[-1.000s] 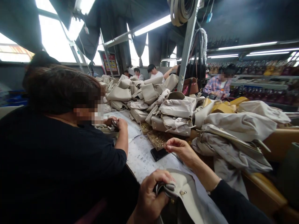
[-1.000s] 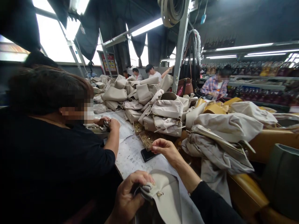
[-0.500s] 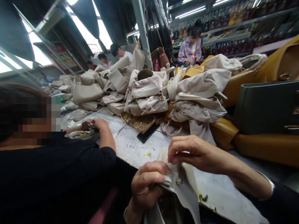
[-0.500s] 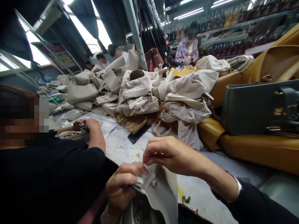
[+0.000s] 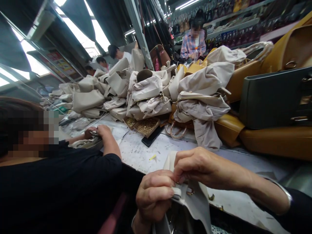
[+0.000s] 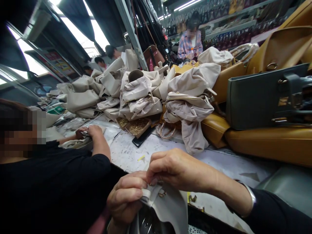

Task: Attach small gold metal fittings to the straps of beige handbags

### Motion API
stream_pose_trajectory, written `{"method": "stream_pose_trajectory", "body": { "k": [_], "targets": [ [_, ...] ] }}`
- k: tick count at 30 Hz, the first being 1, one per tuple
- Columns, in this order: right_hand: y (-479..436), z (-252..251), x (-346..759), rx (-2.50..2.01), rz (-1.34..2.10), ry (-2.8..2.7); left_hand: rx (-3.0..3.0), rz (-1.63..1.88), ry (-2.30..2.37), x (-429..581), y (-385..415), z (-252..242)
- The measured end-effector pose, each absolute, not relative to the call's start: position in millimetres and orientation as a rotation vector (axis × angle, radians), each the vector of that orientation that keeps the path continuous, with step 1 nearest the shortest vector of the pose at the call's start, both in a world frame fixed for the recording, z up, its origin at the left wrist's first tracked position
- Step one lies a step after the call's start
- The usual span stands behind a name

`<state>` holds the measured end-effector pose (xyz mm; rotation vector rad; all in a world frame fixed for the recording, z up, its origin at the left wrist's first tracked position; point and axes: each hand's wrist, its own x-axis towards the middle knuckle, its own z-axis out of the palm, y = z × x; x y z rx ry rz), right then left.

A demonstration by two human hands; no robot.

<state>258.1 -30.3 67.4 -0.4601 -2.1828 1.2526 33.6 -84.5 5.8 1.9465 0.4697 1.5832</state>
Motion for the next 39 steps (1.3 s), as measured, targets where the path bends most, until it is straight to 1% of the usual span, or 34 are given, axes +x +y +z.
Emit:
{"method": "stream_pose_trajectory", "body": {
  "k": [8,15,19,25,29,32,37,39],
  "targets": [
    [-30.1,71.1,255.5,-0.467,1.198,-2.218,1.953,1.557,0.462,29.2,-82.5,6.4],
    [-29.4,77.3,249.0,-0.502,1.120,-2.316,1.913,1.571,0.552,28.1,-87.5,2.7],
    [-27.6,83.9,245.4,-0.506,0.973,-2.478,1.903,1.573,0.559,27.8,-88.1,1.9],
    [-21.8,84.3,238.5,-0.408,0.610,-2.686,1.917,1.635,0.629,26.9,-87.4,1.2],
    [-21.5,81.0,234.6,-0.377,0.498,-2.721,1.955,1.657,0.642,30.2,-87.0,4.2],
    [-23.7,79.3,234.0,-0.489,0.552,-2.699,1.976,1.670,0.668,33.2,-86.0,7.6],
    [-31.1,68.0,234.6,-0.604,0.870,-2.616,2.002,1.673,0.643,34.9,-87.7,6.7],
    [-33.6,63.5,234.6,-0.601,0.922,-2.588,1.990,1.637,0.635,34.9,-89.6,4.3]
  ]
}}
